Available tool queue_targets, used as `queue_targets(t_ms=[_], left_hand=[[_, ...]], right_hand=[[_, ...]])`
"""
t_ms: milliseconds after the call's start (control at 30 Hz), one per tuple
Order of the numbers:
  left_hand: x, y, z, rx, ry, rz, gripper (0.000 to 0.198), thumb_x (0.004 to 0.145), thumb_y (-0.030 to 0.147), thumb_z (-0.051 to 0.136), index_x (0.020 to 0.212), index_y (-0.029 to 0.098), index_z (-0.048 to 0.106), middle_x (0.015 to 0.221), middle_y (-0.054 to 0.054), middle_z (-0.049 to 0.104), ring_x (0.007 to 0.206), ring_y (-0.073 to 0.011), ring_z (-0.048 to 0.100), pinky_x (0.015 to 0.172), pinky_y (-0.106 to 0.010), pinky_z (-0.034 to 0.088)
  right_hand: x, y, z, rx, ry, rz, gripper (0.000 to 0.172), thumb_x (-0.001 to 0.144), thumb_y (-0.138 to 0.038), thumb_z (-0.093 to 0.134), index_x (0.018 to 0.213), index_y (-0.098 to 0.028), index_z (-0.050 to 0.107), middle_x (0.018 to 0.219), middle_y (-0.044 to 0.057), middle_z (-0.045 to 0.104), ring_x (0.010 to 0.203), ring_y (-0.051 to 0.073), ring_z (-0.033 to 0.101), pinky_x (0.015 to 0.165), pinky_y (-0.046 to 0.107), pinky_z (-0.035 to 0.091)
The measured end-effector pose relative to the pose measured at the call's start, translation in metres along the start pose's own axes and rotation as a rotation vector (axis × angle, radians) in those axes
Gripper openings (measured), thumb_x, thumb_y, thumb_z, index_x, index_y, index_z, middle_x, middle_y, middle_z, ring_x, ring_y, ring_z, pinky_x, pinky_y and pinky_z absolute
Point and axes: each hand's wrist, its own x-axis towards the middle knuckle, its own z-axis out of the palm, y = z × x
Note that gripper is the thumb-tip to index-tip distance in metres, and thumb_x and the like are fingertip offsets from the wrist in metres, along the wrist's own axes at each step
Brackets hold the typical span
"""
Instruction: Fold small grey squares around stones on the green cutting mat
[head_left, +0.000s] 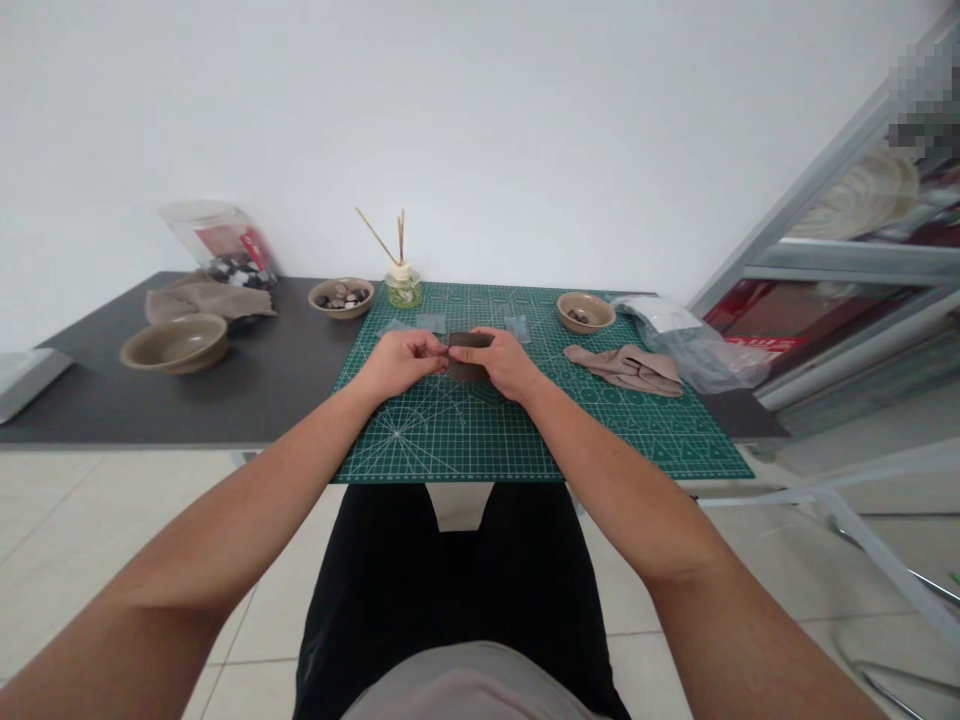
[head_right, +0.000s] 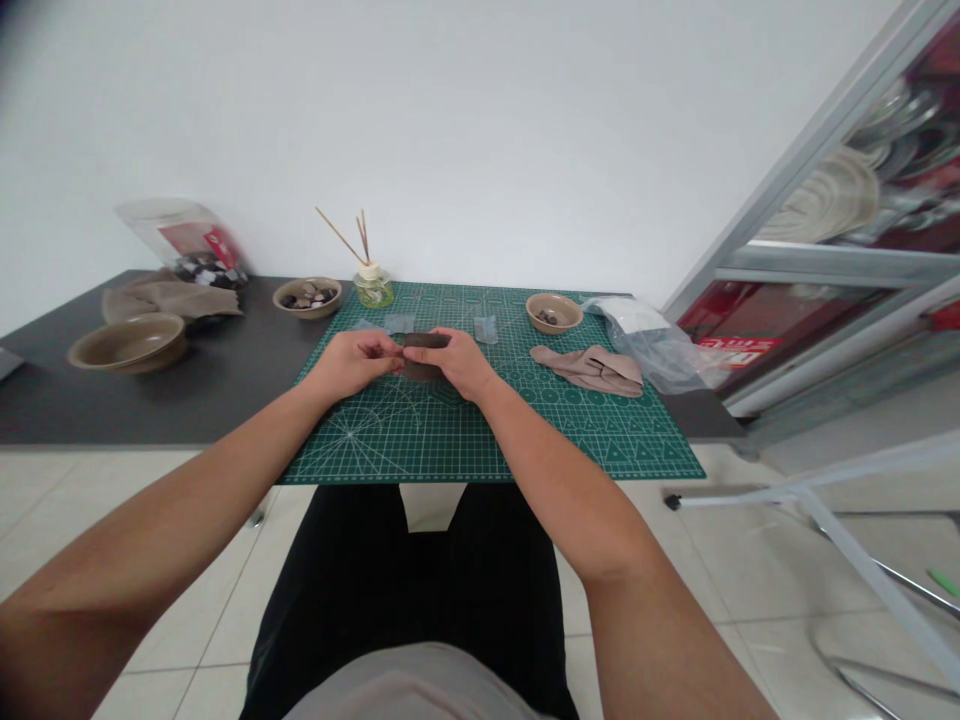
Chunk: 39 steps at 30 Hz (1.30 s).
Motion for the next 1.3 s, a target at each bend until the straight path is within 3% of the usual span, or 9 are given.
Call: queue_targets(t_ms=[200, 467, 633, 967, 1300], left_hand=[[0.0011, 0.0017, 0.0029, -0.183, 0.000, -0.003, 0.020, 0.068, 0.029, 0.075, 0.077, 0.017, 0.062, 0.065, -0.001, 0.070, 0.062, -0.0162, 0.067, 0.061, -0.028, 0.051], [0.0021, 0.0002, 0.0013, -0.013, 0.055, 0.088, 0.015, 0.069, 0.028, 0.074, 0.072, 0.017, 0.065, 0.058, 0.004, 0.057, 0.053, -0.0093, 0.050, 0.054, -0.023, 0.040], [0.0032, 0.0019, 0.0022, -0.080, 0.054, 0.074, 0.013, 0.068, 0.026, 0.073, 0.070, 0.017, 0.064, 0.054, 0.005, 0.053, 0.050, -0.0085, 0.047, 0.052, -0.023, 0.038], [0.0043, 0.0053, 0.0033, -0.307, 0.017, 0.012, 0.022, 0.062, 0.027, 0.081, 0.068, 0.016, 0.062, 0.054, 0.003, 0.060, 0.050, -0.0099, 0.056, 0.052, -0.024, 0.046], [0.0044, 0.0067, 0.0040, -0.422, -0.032, 0.010, 0.036, 0.058, 0.033, 0.088, 0.066, 0.016, 0.057, 0.056, 0.002, 0.062, 0.050, -0.0092, 0.056, 0.051, -0.023, 0.046]], right_hand=[[0.0029, 0.0035, -0.0009, 0.118, -0.043, 0.029, 0.045, 0.054, -0.039, 0.092, 0.084, -0.018, 0.066, 0.077, -0.001, 0.071, 0.071, 0.015, 0.067, 0.071, 0.030, 0.053], [0.0027, 0.0043, 0.0007, 0.101, -0.045, 0.019, 0.045, 0.055, -0.040, 0.092, 0.084, -0.019, 0.065, 0.077, -0.003, 0.068, 0.071, 0.014, 0.063, 0.070, 0.029, 0.052], [0.0016, 0.0028, 0.0023, 0.122, -0.046, 0.005, 0.048, 0.052, -0.042, 0.093, 0.081, -0.020, 0.062, 0.075, -0.004, 0.066, 0.070, 0.013, 0.063, 0.069, 0.029, 0.052], [0.0008, 0.0003, 0.0037, 0.156, -0.060, 0.023, 0.053, 0.047, -0.044, 0.094, 0.079, -0.021, 0.058, 0.076, -0.004, 0.065, 0.072, 0.016, 0.064, 0.072, 0.033, 0.054], [0.0002, -0.0008, 0.0040, 0.165, -0.080, 0.019, 0.051, 0.048, -0.043, 0.094, 0.077, -0.021, 0.057, 0.073, -0.004, 0.065, 0.069, 0.015, 0.064, 0.068, 0.032, 0.054]])
